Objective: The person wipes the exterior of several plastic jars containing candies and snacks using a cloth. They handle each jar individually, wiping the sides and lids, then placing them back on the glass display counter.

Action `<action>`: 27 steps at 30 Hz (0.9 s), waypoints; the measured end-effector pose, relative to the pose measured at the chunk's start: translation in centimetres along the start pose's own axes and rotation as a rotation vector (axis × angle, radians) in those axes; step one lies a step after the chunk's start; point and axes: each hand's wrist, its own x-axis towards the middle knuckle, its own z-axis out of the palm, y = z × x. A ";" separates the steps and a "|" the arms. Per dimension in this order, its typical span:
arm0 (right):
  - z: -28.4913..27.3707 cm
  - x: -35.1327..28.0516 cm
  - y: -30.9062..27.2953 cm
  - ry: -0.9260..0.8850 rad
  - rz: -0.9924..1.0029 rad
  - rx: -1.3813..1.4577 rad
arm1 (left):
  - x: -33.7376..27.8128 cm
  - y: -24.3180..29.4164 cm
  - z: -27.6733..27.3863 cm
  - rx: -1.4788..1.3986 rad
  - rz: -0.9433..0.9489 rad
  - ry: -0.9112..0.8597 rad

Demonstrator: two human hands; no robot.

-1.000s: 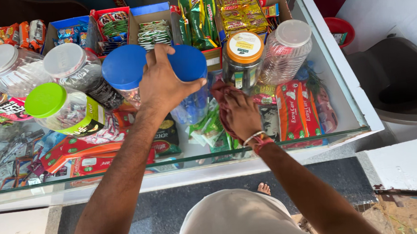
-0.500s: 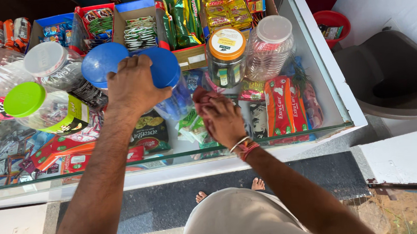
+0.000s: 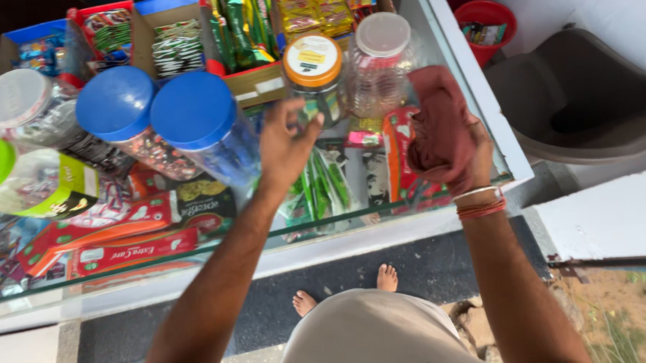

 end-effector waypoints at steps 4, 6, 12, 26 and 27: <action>-3.7 0.1 -0.9 -0.223 -0.145 -0.225 | -3.1 -4.5 3.9 0.038 0.022 -0.039; -4.8 0.9 0.0 -0.237 -0.082 -0.329 | -4.0 -5.7 4.5 0.039 -0.017 -0.037; -6.7 1.4 -0.6 -0.211 0.051 -0.180 | -1.0 -3.2 3.6 0.128 -0.023 0.243; -7.7 0.3 1.9 -0.101 0.079 -0.372 | 8.0 -2.6 6.6 0.189 -0.035 0.318; -8.0 0.2 2.3 -0.048 0.176 -0.127 | 7.6 -2.4 6.1 0.209 0.006 0.326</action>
